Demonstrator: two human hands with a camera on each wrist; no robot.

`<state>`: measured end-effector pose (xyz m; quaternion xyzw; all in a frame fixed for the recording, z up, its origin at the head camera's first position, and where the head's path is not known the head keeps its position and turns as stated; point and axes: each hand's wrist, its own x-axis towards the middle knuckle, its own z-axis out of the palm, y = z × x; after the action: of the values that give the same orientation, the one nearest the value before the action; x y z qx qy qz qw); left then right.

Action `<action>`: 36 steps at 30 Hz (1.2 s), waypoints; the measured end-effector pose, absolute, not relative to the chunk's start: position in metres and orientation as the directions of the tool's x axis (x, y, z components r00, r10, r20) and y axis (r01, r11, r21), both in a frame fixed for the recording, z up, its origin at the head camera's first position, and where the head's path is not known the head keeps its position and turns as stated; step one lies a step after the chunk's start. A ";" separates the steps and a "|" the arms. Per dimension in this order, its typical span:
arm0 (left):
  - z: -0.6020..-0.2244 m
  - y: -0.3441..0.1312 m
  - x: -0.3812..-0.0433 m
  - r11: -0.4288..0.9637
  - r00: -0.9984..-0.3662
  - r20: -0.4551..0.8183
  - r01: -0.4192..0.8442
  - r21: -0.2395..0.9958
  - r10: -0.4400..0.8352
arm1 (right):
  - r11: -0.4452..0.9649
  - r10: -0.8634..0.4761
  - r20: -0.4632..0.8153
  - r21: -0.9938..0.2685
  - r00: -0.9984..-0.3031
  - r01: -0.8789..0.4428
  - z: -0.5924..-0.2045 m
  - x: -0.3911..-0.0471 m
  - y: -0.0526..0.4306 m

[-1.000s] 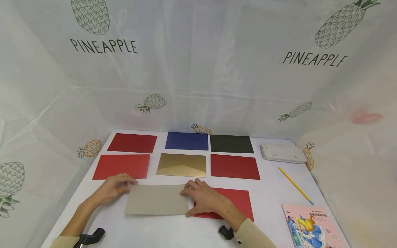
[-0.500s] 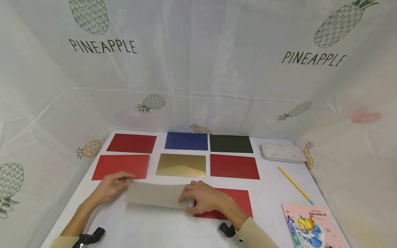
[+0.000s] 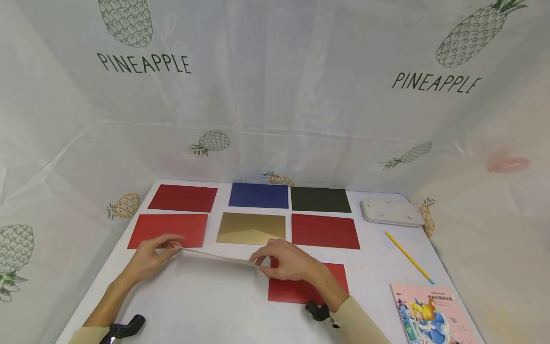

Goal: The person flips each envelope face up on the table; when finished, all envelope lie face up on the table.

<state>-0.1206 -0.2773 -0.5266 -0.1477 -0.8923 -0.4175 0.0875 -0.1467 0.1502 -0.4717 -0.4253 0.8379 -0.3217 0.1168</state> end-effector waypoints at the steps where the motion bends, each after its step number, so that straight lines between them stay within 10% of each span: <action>1: -0.527 -0.278 -0.121 0.611 -0.941 0.279 0.336 0.717 0.190 | 0.428 -0.780 0.091 -0.644 -0.619 -0.634 -0.471 -0.147 0.150; 12: -0.528 -0.281 -0.123 0.582 -0.936 0.251 0.351 0.734 0.247 | 0.469 -0.678 0.263 -0.565 -0.687 -0.679 -0.473 -0.156 0.147; 36: -0.531 -0.268 -0.117 0.667 -0.910 0.010 0.312 0.677 0.415 | 0.630 -0.696 0.011 -0.470 -0.718 -0.618 -0.505 -0.166 0.138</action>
<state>-0.1170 -0.2679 -0.5314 -0.1998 -0.9099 -0.3561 -0.0726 -0.1655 0.1378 -0.5046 -0.3657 0.8987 -0.2264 0.0861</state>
